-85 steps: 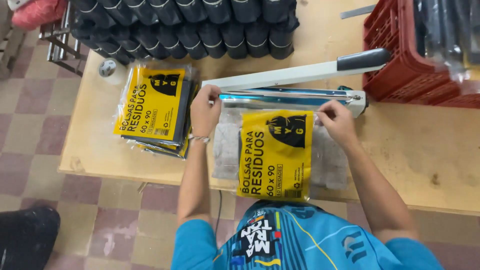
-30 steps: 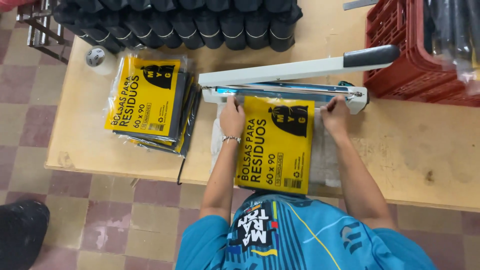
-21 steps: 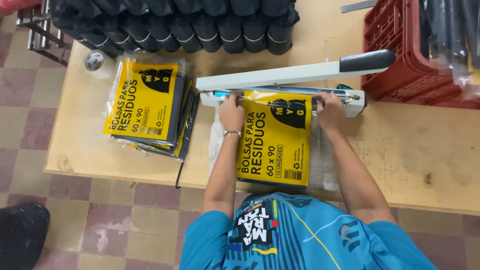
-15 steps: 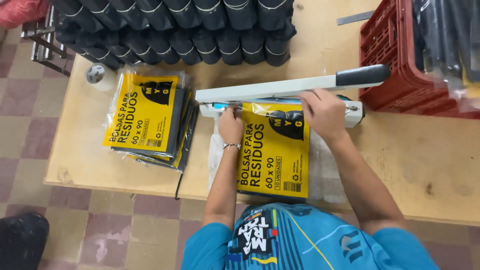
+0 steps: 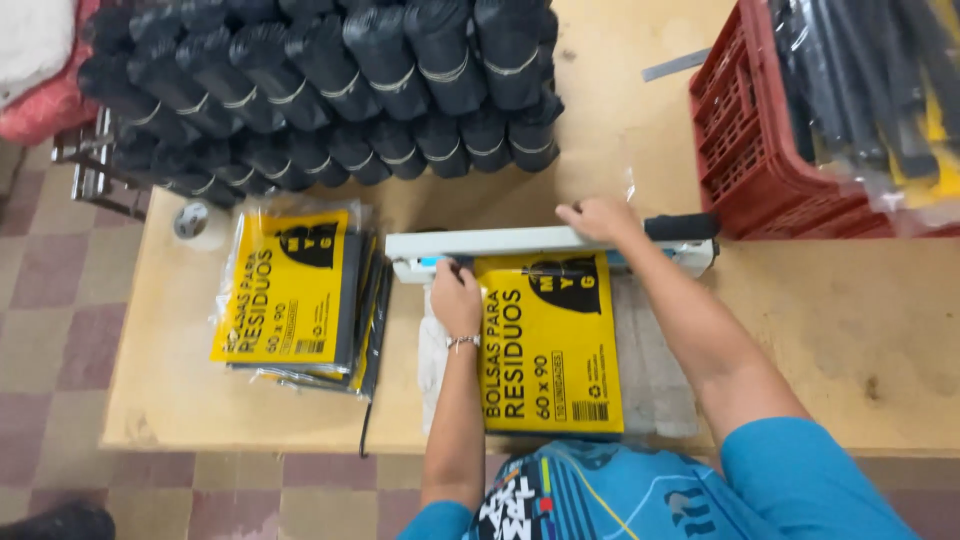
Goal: Sealing packs of yellow plastic bags using a manual heat sealer and placing them into a larger black bag.
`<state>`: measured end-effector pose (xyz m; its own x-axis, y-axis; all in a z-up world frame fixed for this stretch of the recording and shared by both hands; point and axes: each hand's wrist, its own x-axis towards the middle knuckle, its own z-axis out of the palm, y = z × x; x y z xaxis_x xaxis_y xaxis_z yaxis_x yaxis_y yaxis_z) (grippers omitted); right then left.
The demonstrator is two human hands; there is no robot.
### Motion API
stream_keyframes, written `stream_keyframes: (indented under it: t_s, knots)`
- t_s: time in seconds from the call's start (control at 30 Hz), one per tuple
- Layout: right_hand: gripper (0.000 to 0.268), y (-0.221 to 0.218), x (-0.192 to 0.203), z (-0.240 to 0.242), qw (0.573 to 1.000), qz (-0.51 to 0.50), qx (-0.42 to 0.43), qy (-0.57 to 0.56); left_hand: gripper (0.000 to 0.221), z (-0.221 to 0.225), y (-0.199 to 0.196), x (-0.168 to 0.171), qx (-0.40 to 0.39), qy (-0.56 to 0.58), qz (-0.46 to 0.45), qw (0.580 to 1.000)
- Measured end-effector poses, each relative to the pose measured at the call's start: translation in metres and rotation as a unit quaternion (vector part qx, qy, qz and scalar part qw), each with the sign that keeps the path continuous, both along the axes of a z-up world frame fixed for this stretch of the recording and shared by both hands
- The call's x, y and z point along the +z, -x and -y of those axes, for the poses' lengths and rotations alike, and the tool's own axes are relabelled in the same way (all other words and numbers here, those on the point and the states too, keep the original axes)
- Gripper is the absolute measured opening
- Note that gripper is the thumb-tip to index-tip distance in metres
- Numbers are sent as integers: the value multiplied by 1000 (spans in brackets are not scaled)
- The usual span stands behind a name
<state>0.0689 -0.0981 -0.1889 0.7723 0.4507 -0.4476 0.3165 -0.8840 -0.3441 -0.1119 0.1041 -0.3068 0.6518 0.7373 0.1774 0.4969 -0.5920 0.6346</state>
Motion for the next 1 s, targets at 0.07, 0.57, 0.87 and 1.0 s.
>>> stream_keyframes:
  t_s: [0.07, 0.57, 0.87, 1.0]
  knots:
    - [86, 2, 5, 1, 1000, -4, -12, -3, 13, 0, -1, 5, -2, 12, 0, 1000]
    - [79, -12, -69, 4, 987, 128, 46, 83, 55, 26, 64, 87, -105, 160, -123, 974]
    - [82, -12, -76, 7, 987, 144, 34, 61, 52, 14, 74, 83, -143, 173, -139, 965]
    - [77, -9, -73, 7, 986, 156, 31, 56, 45, 10, 74, 72, -152, 148, -147, 966]
